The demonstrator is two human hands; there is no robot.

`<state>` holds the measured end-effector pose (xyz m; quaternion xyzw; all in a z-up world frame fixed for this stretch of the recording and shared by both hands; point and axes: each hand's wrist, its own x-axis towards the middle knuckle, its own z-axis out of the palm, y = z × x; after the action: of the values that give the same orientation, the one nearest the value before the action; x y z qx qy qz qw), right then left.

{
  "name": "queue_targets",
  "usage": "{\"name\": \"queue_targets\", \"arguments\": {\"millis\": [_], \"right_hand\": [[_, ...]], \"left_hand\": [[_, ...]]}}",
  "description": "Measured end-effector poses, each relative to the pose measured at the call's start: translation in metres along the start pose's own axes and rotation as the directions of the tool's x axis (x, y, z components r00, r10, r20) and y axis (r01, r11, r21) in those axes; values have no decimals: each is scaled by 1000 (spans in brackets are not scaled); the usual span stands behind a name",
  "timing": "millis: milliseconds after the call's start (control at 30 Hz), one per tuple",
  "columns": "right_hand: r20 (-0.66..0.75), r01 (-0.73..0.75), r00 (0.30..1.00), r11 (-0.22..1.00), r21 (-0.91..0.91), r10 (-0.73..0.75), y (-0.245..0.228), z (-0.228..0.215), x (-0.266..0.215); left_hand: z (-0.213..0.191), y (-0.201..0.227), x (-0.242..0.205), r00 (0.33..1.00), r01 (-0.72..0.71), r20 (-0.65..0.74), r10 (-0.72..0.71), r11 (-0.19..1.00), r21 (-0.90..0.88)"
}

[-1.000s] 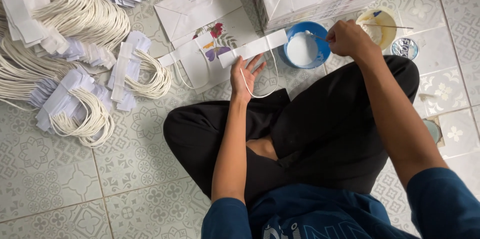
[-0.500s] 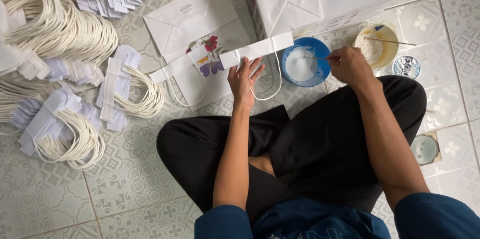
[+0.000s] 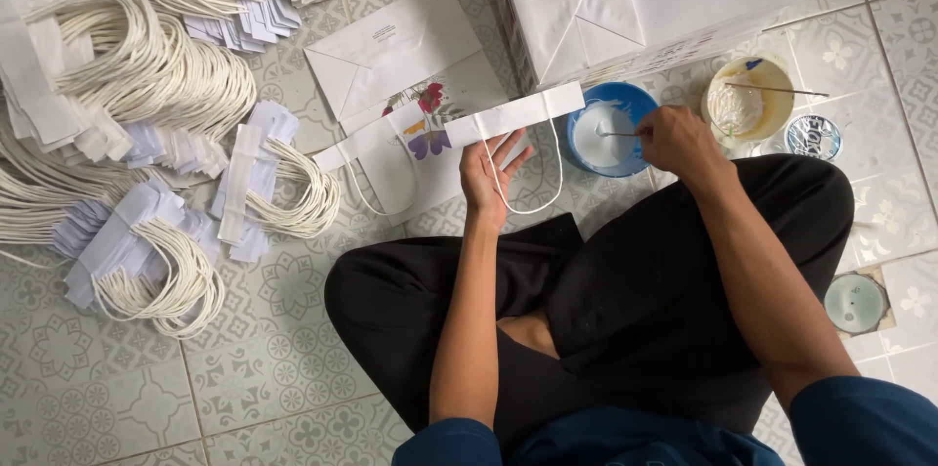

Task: Applying glue to paper strips and attaching them to paper bags to secure rope handles.

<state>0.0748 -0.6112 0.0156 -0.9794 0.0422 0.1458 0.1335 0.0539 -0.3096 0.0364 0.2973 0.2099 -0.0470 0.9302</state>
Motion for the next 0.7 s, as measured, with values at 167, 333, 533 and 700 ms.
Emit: {"name": "queue_targets", "arguments": {"millis": [167, 333, 533, 700], "right_hand": [[-54, -47, 997, 999, 11, 47, 24, -11, -3], [-202, 13, 979, 994, 106, 8, -10, -63, -44], [-148, -22, 988, 992, 121, 40, -7, -43, -26], [-94, -17, 995, 1000, -23, 15, 0, -3, -1]], "left_hand": [[-4, 3, -6, 999, -48, -7, 48, 999, 2], [1, 12, -15, 999, 4, 44, -9, 993, 116], [-6, -1, -13, 996, -9, 85, -3, 989, 148], [-15, -12, -15, 999, -43, 31, 39, 990, 132]]}}
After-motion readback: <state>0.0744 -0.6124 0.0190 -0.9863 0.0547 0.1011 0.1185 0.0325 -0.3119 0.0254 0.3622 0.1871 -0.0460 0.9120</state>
